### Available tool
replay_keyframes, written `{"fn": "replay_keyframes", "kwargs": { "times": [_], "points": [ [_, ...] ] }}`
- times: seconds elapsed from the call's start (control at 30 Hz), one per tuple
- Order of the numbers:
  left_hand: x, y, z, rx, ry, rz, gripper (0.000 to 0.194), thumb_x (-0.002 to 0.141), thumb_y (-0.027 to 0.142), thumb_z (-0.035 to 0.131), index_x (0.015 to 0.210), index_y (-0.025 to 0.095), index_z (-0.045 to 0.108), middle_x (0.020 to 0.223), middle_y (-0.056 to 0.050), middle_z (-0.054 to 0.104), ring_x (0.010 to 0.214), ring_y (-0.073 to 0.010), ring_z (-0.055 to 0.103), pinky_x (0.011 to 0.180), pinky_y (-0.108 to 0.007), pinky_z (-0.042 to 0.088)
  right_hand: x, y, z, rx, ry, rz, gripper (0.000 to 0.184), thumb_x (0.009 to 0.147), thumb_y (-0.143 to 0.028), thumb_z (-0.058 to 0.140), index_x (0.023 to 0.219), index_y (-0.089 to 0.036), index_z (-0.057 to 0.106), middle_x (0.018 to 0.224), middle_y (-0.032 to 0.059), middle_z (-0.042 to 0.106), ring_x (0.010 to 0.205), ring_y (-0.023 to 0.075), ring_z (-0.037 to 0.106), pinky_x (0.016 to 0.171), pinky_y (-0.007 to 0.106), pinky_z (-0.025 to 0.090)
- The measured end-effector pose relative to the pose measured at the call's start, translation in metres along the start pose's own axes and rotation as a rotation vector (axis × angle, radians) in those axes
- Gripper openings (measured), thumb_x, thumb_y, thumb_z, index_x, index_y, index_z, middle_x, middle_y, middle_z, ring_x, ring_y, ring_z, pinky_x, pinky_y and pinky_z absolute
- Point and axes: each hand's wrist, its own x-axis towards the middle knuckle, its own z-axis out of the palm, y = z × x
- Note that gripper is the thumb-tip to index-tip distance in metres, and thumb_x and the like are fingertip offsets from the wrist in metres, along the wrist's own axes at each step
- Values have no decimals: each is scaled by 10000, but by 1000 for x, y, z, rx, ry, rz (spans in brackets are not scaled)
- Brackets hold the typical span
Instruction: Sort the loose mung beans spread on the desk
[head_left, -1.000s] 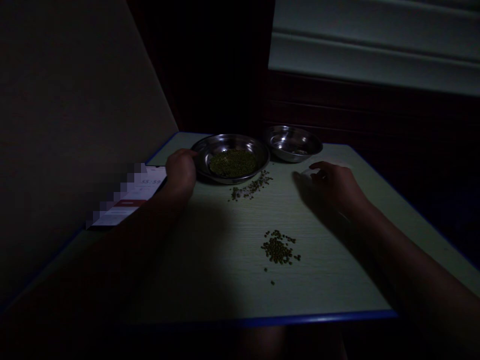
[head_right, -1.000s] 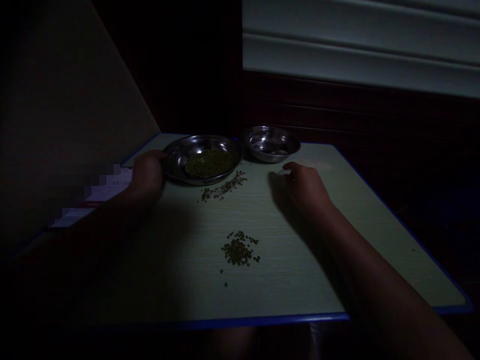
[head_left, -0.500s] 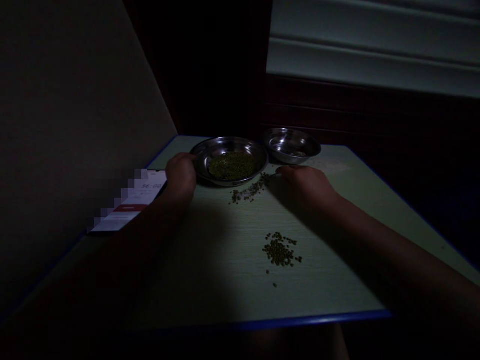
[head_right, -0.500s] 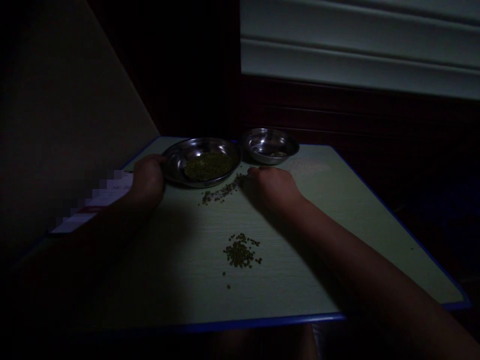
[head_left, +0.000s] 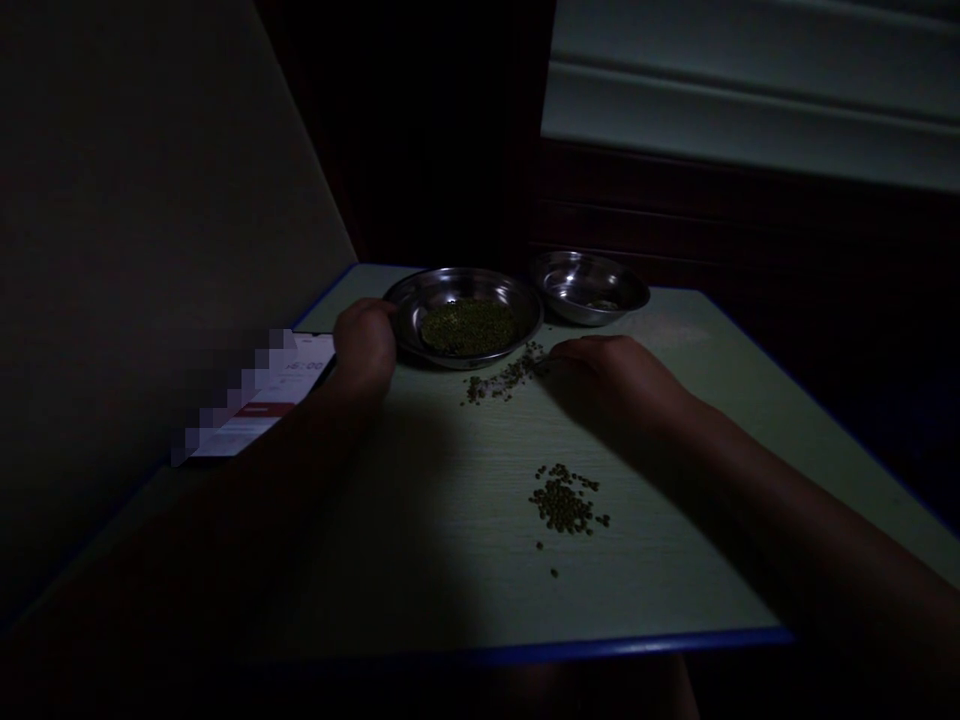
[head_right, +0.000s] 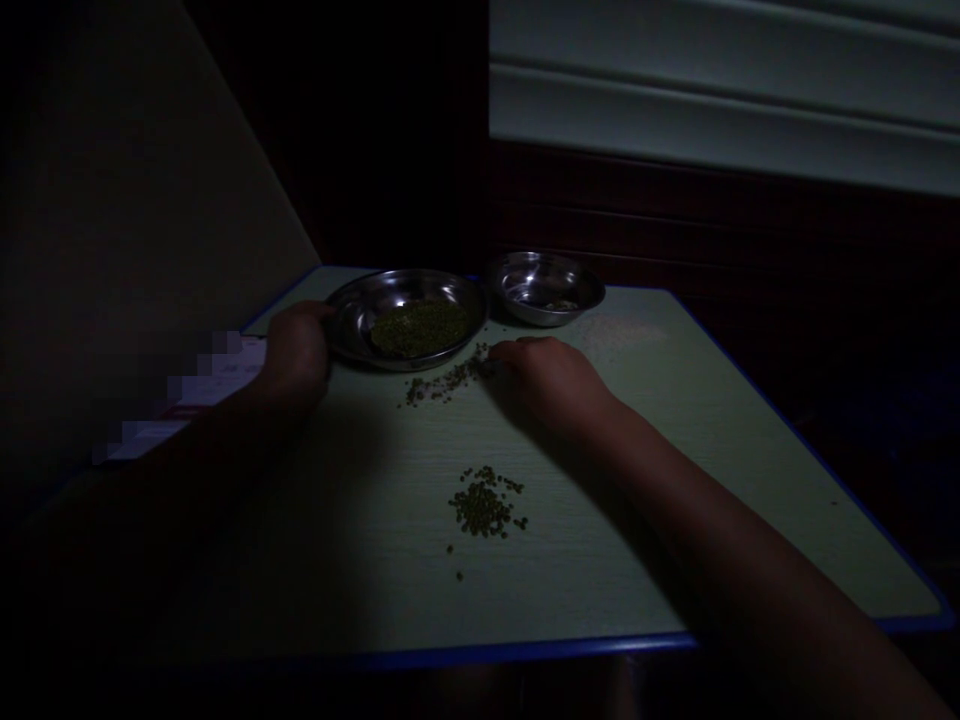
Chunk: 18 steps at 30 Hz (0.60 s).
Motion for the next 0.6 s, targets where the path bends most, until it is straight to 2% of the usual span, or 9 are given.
{"fn": "replay_keyframes", "kwargs": {
  "times": [0.2,0.4,0.47,0.6],
  "points": [
    [3,-3,0,8,-12,-12,79,851,236,717,843,311,739,1176,-116,889,1392,-418,821,1328,-546,624,-8,3,-3,65,6,-53,443,1177,-81,630,1425,-206,975,1404,182,992,1259,352,957,1066,419,695],
    [6,-3,1,-15,7,-3,80,779,241,704,821,309,709,1174,-118,899,1420,-431,815,1356,-579,619,-18,9,-9,115,-1,-160,468,1122,-41,685,1428,-221,990,1421,156,995,1287,352,965,1106,425,710],
    [2,0,2,-37,25,-9,83,763,238,673,815,300,694,1144,-117,892,1378,-421,820,1342,-575,624,-19,10,-12,84,-1,-147,481,1111,-44,688,1457,-209,979,1414,172,994,1263,369,968,1092,453,716],
    [-4,5,0,-42,26,-23,69,783,222,622,806,274,660,1108,-138,864,1272,-386,807,1259,-528,638,-20,9,-17,44,77,-17,474,1150,-79,636,1481,-161,966,1333,223,995,1176,395,973,1017,485,716]
  ]
}}
